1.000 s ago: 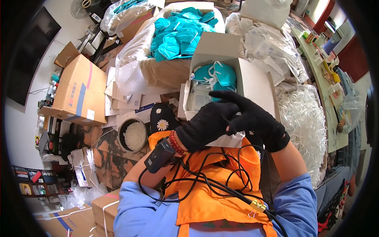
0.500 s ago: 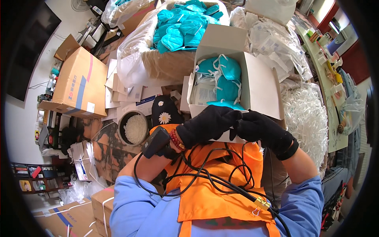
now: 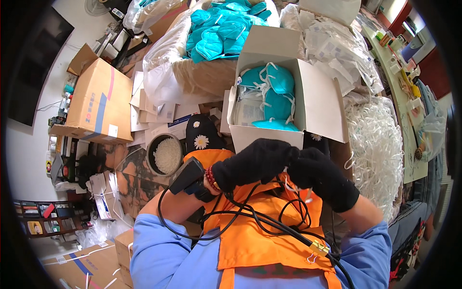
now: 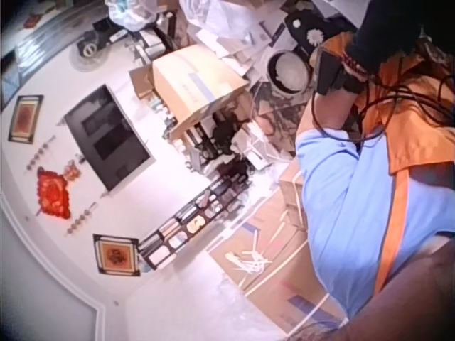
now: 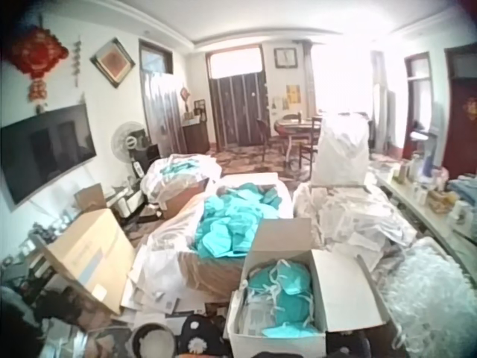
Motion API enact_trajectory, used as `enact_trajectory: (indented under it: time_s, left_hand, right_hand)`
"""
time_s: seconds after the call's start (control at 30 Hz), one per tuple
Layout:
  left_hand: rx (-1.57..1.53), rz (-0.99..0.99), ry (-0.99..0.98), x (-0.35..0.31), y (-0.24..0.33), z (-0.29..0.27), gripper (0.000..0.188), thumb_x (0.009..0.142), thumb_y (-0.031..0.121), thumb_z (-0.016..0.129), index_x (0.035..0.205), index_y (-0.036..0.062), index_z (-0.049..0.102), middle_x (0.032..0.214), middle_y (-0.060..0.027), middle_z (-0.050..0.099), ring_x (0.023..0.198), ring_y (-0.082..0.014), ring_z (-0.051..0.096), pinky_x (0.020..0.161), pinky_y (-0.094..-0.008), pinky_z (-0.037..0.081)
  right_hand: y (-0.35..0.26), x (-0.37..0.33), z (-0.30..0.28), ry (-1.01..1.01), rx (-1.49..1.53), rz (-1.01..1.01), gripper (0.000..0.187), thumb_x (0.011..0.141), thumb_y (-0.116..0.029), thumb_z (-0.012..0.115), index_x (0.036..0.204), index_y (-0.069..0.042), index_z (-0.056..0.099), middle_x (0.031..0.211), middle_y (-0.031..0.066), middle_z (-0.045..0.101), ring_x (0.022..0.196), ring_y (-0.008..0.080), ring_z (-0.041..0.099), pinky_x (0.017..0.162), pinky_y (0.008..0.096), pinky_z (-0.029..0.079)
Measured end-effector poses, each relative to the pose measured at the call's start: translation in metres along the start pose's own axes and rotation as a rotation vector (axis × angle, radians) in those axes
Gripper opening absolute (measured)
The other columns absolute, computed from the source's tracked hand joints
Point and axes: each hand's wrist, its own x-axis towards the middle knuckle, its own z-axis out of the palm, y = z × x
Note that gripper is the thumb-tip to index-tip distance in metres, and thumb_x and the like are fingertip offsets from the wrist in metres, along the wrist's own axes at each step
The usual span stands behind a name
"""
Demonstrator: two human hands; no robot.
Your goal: Packing individual face masks and mask components into a cardboard box.
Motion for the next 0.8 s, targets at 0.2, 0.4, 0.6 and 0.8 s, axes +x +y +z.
enact_trajectory:
  time_s: [0.2, 0.4, 0.6, 0.8]
  left_hand:
    - [0.47, 0.65, 0.108, 0.002, -0.028, 0.005, 0.029, 0.098, 0.019, 0.049, 0.117, -0.0014, 0.054, 0.069, -0.0034, 0.054, 0.049, -0.0087, 0.05, 0.047, -0.024, 0.041]
    - [0.457, 0.531, 0.04, -0.003, -0.015, 0.017, 0.024, 0.091, 0.005, 0.05, 0.112, -0.0027, 0.055, 0.076, -0.0066, 0.055, 0.056, -0.0119, 0.054, 0.049, -0.0264, 0.043]
    - [0.689, 0.477, -0.005, -0.046, 0.016, 0.022, 0.011, 0.086, 0.011, 0.062, 0.082, 0.0007, 0.061, 0.065, -0.0068, 0.055, 0.055, -0.0176, 0.055, 0.051, -0.029, 0.043]
    - [0.456, 0.124, -0.037, -0.087, 0.013, 0.011, 0.021, 0.093, 0.016, 0.058, 0.077, 0.0031, 0.06, 0.062, -0.0023, 0.053, 0.055, -0.0087, 0.053, 0.051, -0.0274, 0.042]
  right_hand:
    - [0.01, -0.011, 0.005, -0.059, 0.21, -0.085, 0.026, 0.093, -0.029, 0.058, 0.085, -0.005, 0.063, 0.063, -0.0034, 0.052, 0.054, 0.0036, 0.046, 0.048, 0.0203, 0.033]
    - [0.004, -0.017, 0.017, 0.177, 0.048, -0.029, 0.029, 0.095, -0.03, 0.054, 0.081, -0.006, 0.059, 0.063, -0.0037, 0.051, 0.056, 0.0056, 0.047, 0.051, 0.0223, 0.035]
    - [0.015, -0.07, 0.023, 0.072, -0.389, -0.134, 0.036, 0.095, -0.03, 0.051, 0.075, -0.001, 0.056, 0.063, -0.0018, 0.05, 0.055, 0.0052, 0.043, 0.049, 0.0249, 0.033]
    - [0.031, -0.094, 0.021, 0.059, -0.075, 0.158, 0.022, 0.094, -0.022, 0.057, 0.083, -0.002, 0.059, 0.07, 0.0028, 0.058, 0.065, 0.0121, 0.056, 0.059, 0.0271, 0.044]
